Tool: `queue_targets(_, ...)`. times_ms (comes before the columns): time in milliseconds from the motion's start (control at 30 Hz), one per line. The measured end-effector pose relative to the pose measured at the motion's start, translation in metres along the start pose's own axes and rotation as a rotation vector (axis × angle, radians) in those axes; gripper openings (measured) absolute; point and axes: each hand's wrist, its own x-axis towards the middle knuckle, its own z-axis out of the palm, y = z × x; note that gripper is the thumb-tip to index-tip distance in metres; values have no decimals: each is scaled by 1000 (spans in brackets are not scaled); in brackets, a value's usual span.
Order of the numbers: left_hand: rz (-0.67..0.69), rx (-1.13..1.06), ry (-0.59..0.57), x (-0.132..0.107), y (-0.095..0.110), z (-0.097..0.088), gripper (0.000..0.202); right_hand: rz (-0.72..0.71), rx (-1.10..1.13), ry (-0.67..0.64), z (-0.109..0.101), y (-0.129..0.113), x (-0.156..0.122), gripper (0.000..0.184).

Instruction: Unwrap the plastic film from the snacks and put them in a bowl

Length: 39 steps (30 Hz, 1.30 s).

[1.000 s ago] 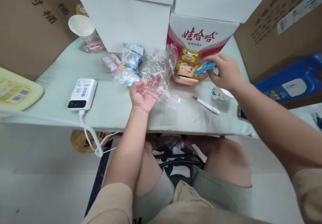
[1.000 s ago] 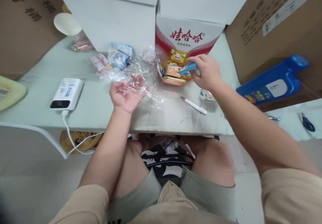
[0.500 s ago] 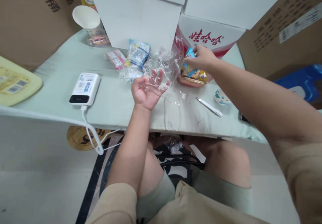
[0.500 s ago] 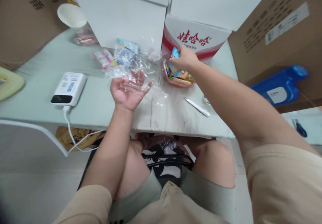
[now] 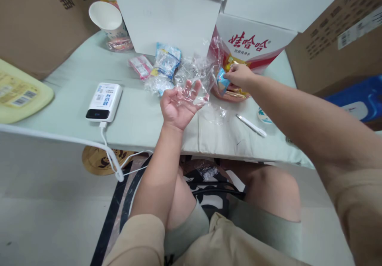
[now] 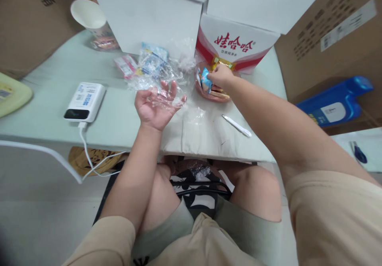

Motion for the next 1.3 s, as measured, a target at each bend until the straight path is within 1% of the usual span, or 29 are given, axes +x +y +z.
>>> queue_targets(67,14,56,-28,-2,0,-1,31,97,-67,-53,-9,-10,-7,19)
queue_targets(100,23,95,-33,-3,0,-2,33,100,-86,-61,-15,-17,-14,22)
queue_targets(167,20,194,-33,-6,0,-2,37,-51,-16,-49,-27,-28,-35,30)
queue_targets(200,6,249,-37,-8,0,-2,39,-129,71,-80,-33,-32,-51,36)
queue_targets(233,-12,303,-46,-9,0,-2,41,-180,172,-146,-38,-34,-68,44)
queue_targets(300,-50,379,-76,-10,-2,-2,45,-236,347,-352,-43,-32,-105,64)
queue_targets(333,-63,396,-90,-11,-3,-1,47,-264,419,-430,-43,-28,-122,73)
queue_targets(367,-70,400,-98,-11,-4,0,49,-286,463,-472,-41,-23,-138,81)
queue_targets(400,-72,396,-102,-12,-5,1,51,-304,507,-481,-38,-17,-150,87)
queue_targets(467,-65,386,-96,-13,-8,4,52,-334,597,-442,-28,-3,-168,92)
queue_targets(500,-62,386,-90,-14,-9,6,51,-337,641,-407,-21,3,-172,90)
queue_targets(533,-63,389,-85,-15,-10,7,49,-325,678,-364,-15,8,-176,83)
queue_targets(567,-75,394,-82,-15,-9,8,47,-295,705,-310,-9,13,-178,73)
queue_targets(633,-135,416,-97,-14,-6,8,43,-185,753,-175,-3,21,-181,50)
queue_targets(667,-181,429,-115,-13,-4,7,40,-116,778,-99,-2,24,-182,45)
queue_targets(767,-348,525,-167,-8,5,2,32,52,839,105,-13,36,-186,43)
queue_targets(800,-397,592,-162,-7,7,0,32,95,843,157,-18,41,-188,43)
queue_targets(867,-458,755,-106,-4,8,-2,32,175,838,224,-29,54,-191,41)
queue_targets(933,-449,877,-11,-1,6,-2,27,252,858,244,-36,68,-194,39)
queue_targets(1000,-388,912,91,0,0,2,19,300,928,230,-38,83,-197,41)
queue_targets(1067,-317,908,183,2,-6,6,17,297,1003,179,-36,96,-201,48)
queue_targets(1100,-284,906,216,3,-9,7,17,286,1015,133,-34,101,-202,53)
queue_targets(1200,-194,942,273,5,-17,9,20,249,900,0,-31,113,-205,70)
queue_targets(1233,-162,975,282,5,-19,8,21,236,847,-10,-31,115,-205,73)
queue_targets(1300,-98,1056,289,5,-23,4,22,198,778,35,-34,119,-204,75)
